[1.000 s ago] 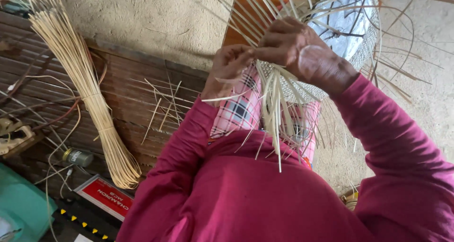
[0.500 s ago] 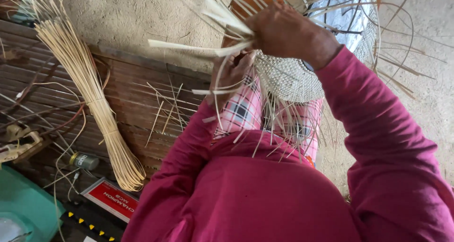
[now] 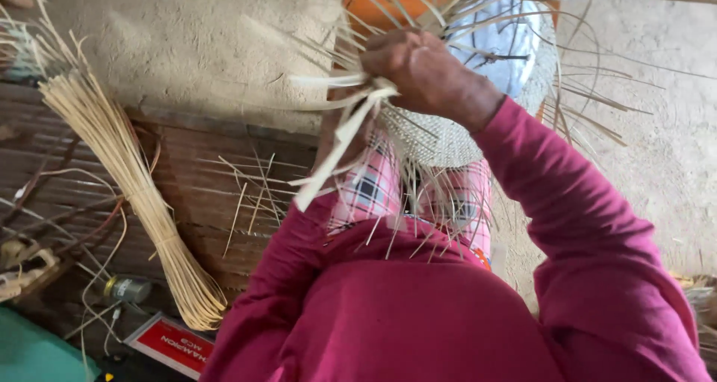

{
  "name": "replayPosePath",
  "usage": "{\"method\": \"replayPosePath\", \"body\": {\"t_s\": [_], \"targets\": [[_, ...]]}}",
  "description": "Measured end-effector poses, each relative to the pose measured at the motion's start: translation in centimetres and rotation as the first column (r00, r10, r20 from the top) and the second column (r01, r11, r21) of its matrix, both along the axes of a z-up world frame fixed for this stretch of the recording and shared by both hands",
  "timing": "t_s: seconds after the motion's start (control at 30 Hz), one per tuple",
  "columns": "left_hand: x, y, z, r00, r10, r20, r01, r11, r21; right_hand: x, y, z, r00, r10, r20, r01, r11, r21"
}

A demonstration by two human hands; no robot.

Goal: Weaving thin flexible strips of material to create a circular structure, likely a hat or basket.

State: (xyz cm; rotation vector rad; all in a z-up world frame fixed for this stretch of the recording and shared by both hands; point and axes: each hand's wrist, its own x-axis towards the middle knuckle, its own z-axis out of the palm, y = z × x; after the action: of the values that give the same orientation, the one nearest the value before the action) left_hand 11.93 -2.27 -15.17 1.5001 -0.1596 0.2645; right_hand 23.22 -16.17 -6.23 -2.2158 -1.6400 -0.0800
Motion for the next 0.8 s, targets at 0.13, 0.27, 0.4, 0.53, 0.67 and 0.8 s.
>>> {"method": "replayPosePath", "body": {"t_s": [0.13,0.27,0.4,0.53,0.67,0.8], "targets": [[-0.3,1.6,-8.2,0.999,0.025,-0.042,-0.027,0.998,-0.056,-0.3,-0.2,0.3,0.993,-0.086,-0.078,0.088,0.996,0.024],[1.9,1.0,-7.4,0.940,-0.340,0.016,0.269,0.717,-0.643,-0.7,-2.2,1.3,0.994,0.102,-0.032,-0.098,0.989,0.111],[1.4,0.1,-3.9,0.985,-0.141,-0.098,0.103,0.942,-0.319,0.4,-2.5,-0.3,0.992,0.087,-0.088,-0.078,0.992,0.102],[1.3,0.3,-7.5,0.993,0.044,0.112,-0.075,0.953,0.294,1.6,-1.3,-0.3,0.992,0.109,-0.062,-0.103,0.990,0.095],[0.4,-0.5,2.3,0.970,0.208,0.123,-0.236,0.925,0.297,1.7,-0.9,1.2,0.975,-0.088,-0.204,0.074,0.995,-0.074],[1.2,0.0,-3.5,0.996,-0.082,0.031,0.087,0.959,-0.269,1.6,-3.9,-1.3,0.997,-0.069,-0.023,0.069,0.998,-0.013]]}}
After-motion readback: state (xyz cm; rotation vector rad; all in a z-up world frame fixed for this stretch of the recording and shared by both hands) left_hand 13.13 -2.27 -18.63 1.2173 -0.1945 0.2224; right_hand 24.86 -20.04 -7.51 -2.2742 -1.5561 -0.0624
